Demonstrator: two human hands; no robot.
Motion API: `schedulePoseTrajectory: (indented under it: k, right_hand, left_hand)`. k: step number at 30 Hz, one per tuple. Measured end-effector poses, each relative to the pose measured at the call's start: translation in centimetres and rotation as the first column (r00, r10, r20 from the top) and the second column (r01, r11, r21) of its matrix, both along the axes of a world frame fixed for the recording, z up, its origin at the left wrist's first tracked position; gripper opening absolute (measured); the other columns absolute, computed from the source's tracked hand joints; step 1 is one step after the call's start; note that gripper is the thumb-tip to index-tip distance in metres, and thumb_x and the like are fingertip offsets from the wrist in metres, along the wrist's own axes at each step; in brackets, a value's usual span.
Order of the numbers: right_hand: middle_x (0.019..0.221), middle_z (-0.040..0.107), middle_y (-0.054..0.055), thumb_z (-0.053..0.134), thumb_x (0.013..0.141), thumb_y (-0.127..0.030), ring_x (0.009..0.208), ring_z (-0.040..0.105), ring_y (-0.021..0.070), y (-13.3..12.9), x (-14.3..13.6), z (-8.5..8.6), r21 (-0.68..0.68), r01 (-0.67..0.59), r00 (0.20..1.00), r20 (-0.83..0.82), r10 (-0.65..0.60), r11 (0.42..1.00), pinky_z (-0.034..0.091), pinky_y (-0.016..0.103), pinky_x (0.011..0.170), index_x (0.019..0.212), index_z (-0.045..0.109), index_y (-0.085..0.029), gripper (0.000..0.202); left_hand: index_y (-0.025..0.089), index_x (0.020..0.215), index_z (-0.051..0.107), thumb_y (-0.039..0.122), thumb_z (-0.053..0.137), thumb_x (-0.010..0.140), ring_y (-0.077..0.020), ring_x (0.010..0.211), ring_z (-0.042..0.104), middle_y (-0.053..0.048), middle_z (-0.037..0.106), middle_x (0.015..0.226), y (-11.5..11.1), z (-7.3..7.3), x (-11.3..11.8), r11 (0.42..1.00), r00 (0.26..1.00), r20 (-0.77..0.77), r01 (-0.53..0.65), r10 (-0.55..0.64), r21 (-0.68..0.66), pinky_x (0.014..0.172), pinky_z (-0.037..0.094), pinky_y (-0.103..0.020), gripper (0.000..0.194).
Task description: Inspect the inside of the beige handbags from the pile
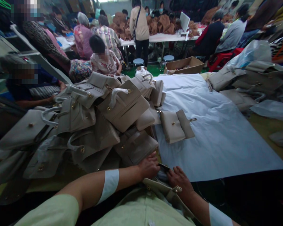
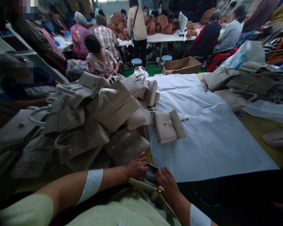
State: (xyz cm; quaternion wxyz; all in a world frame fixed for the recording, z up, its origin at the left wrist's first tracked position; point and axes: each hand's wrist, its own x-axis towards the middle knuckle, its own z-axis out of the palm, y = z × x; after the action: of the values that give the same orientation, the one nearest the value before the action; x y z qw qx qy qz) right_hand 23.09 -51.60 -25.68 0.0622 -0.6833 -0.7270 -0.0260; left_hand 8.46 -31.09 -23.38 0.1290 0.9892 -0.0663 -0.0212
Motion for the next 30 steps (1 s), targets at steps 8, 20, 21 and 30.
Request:
schedulePoseTrajectory:
  k: [8, 20, 21, 30]
  right_hand:
    - [0.093, 0.078, 0.002, 0.060, 0.090, -0.003, 0.100, 0.071, 0.0223, -1.0, 2.2, 0.2, 0.147, -0.122, 0.987, -0.083, 0.135, 0.982, 0.016, 0.045, 0.138, 0.103, 0.079, -0.021, 0.029]
    - [0.118, 0.081, 0.002, 0.079, 0.094, -0.035, 0.124, 0.066, 0.0226, -2.3, 1.5, 3.6, 0.059, -0.089, 0.957, -0.272, 0.102, 0.994, 0.013, 0.038, 0.137, 0.090, 0.080, -0.029, 0.008]
    - [0.119, 0.081, 0.003, 0.080, 0.094, -0.036, 0.123, 0.067, 0.0228, -2.7, 1.5, 3.5, 0.059, -0.081, 0.963, -0.254, 0.094, 0.995, 0.011, 0.038, 0.137, 0.088, 0.080, -0.029, 0.009]
    - [0.117, 0.083, 0.009, 0.062, 0.103, -0.027, 0.121, 0.068, 0.0237, -3.7, 1.1, 2.0, 0.119, -0.017, 0.989, -0.146, 0.034, 0.993, 0.008, 0.039, 0.139, 0.097, 0.084, -0.021, 0.023]
  left_hand:
    - [0.021, 0.110, 0.083, 0.025, 0.076, 0.099, -0.0284, 0.116, 0.072, -0.007, 0.082, 0.100, 0.7, 0.5, -0.4, 0.999, 0.998, 0.055, 0.025, -0.024, -0.020, 0.129, 0.034, -0.049, 0.014]
    - [0.025, 0.121, 0.080, 0.050, 0.086, 0.093, -0.0318, 0.138, 0.063, -0.006, 0.079, 0.131, 2.1, 0.2, -3.0, 0.975, 0.981, 0.058, 0.191, -0.186, -0.114, 0.127, 0.035, -0.050, 0.038]
    - [0.027, 0.122, 0.080, 0.044, 0.087, 0.093, -0.0306, 0.138, 0.062, -0.005, 0.078, 0.131, 2.4, 0.5, -3.0, 0.960, 0.969, 0.063, 0.244, -0.237, -0.137, 0.129, 0.034, -0.049, 0.034]
    - [0.022, 0.098, 0.081, 0.036, 0.081, 0.099, -0.0255, 0.123, 0.068, -0.005, 0.081, 0.120, 3.4, -0.7, -3.7, 0.980, 0.992, 0.038, 0.128, -0.124, -0.154, 0.135, 0.023, -0.045, 0.014]
